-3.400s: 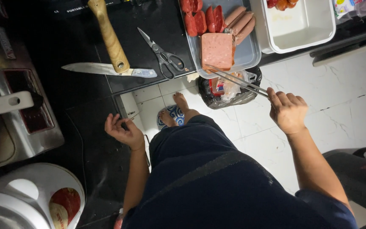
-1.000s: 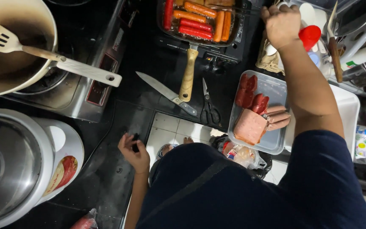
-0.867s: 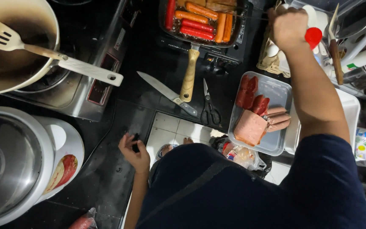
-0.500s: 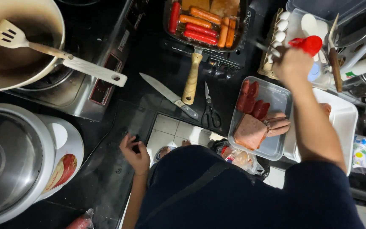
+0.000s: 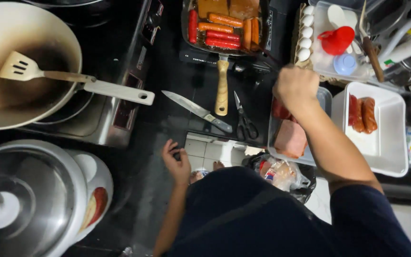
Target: Frying sausages and ham slices in a grill pan and transferring them to a container using tongs.
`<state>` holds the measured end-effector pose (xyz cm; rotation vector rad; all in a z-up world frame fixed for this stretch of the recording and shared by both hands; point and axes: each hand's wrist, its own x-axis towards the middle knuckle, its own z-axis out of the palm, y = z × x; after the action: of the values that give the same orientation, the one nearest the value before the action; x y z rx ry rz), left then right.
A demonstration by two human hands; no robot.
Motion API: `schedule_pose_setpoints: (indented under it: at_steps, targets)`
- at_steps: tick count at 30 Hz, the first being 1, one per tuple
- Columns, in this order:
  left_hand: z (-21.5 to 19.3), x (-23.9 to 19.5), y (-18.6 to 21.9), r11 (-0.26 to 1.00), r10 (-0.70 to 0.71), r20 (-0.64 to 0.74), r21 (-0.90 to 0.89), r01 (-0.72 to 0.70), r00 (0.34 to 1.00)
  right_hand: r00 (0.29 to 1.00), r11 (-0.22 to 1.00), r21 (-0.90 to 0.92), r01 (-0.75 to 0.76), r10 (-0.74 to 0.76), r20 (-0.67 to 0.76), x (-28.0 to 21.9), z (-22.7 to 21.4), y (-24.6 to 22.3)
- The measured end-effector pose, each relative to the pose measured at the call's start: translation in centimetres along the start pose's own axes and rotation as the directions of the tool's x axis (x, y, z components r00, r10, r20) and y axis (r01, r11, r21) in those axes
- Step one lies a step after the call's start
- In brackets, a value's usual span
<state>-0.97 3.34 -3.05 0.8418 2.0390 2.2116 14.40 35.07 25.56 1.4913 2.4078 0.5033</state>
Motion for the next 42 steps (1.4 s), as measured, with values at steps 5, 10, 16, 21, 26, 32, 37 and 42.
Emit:
schedule_pose_setpoints:
  at_steps: [5, 10, 16, 21, 26, 32, 37, 42]
  targets:
    - [1.2, -0.1, -2.1, 0.996, -0.037, 0.016, -0.076, 0.039, 0.999, 0.999, 0.998, -0.058, 0.028, -0.029, -0.016, -0.2, -4.1, -3.8]
    - [2.6, 0.4, -1.1, 0.982, -0.059, 0.058, -0.174, 0.068, 0.997, 0.997, 0.998, -0.028, -0.049, 0.047, -0.060, 0.1, -4.3, -4.8]
    - [2.8, 0.4, -0.6, 0.982, -0.063, 0.084, -0.174, 0.077, 0.994, 0.978, 0.981, 0.120, -0.153, 0.167, -0.122, -3.2, -4.5, -2.3]
    - [1.7, 1.9, 3.1, 0.990, -0.065, 0.133, -0.118, 0.081, 0.989, 0.924, 0.799, 0.465, -0.381, 0.308, 0.228, 0.2, 1.4, 2.8]
    - [2.6, 1.7, 0.5, 0.984, -0.068, 0.098, -0.159, 0.083, 0.993, 0.932, 0.379, 0.865, -0.329, 0.280, 0.231, 0.8, 9.1, 4.5]
    - [3.4, 1.5, -0.7, 0.977, -0.085, 0.100, -0.188, 0.103, 0.991, 0.831, -0.198, 0.822, -0.534, 0.053, 0.553, -2.2, 4.9, 1.1]
    - [4.1, 1.7, -0.6, 0.978, -0.077, 0.118, -0.182, 0.097, 0.990, 0.754, -0.425, 0.644, -0.636, -0.166, 0.636, -1.2, 8.4, 1.1]
    - [4.7, 2.0, 0.1, 0.973, -0.069, 0.122, -0.209, 0.093, 0.990, 0.702, -0.498, 0.516, -0.697, -0.327, 0.632, 0.2, 11.5, 1.6]
